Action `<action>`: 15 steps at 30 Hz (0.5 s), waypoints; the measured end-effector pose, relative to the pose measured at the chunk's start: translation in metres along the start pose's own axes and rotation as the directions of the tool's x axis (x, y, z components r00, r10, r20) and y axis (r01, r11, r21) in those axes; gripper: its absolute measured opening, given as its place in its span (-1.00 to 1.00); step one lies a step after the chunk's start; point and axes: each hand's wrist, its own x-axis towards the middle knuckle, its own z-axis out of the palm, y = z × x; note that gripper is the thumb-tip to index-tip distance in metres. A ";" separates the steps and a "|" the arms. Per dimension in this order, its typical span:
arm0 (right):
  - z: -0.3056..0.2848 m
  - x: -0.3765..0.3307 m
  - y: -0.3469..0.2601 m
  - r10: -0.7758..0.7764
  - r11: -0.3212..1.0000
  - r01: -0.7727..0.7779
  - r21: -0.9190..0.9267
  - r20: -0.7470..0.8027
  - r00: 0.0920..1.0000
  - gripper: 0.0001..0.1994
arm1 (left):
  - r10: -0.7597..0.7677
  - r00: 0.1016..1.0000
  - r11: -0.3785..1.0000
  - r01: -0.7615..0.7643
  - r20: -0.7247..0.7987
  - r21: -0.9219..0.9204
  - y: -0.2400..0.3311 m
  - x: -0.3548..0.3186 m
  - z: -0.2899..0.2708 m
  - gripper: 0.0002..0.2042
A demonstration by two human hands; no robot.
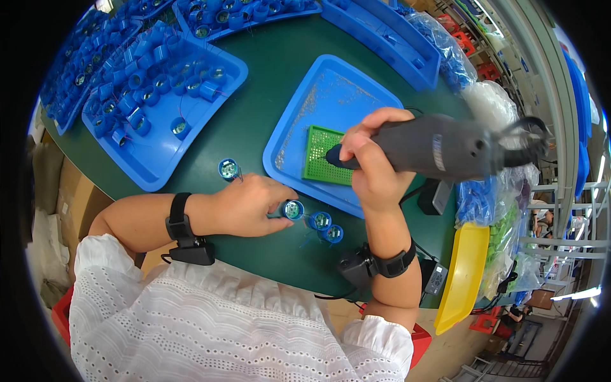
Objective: Assemble small blue electronic components using an electric screwdriver.
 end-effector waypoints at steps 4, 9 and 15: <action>0.001 -0.005 -0.024 -0.048 0.998 0.048 0.034 0.005 0.999 -0.76 | -0.039 0.999 0.999 0.039 -0.026 -0.008 -0.002 -0.001 0.004 -0.64; 0.005 -0.025 -0.048 0.010 0.985 -0.033 0.167 0.140 0.990 -0.75 | -0.028 0.998 0.999 0.026 -0.052 -0.044 -0.004 0.001 0.002 -0.66; 0.010 -0.049 -0.037 0.117 0.983 -0.132 0.126 0.116 0.986 -0.75 | -0.048 0.998 0.997 0.046 -0.033 -0.057 -0.004 0.002 0.004 -0.67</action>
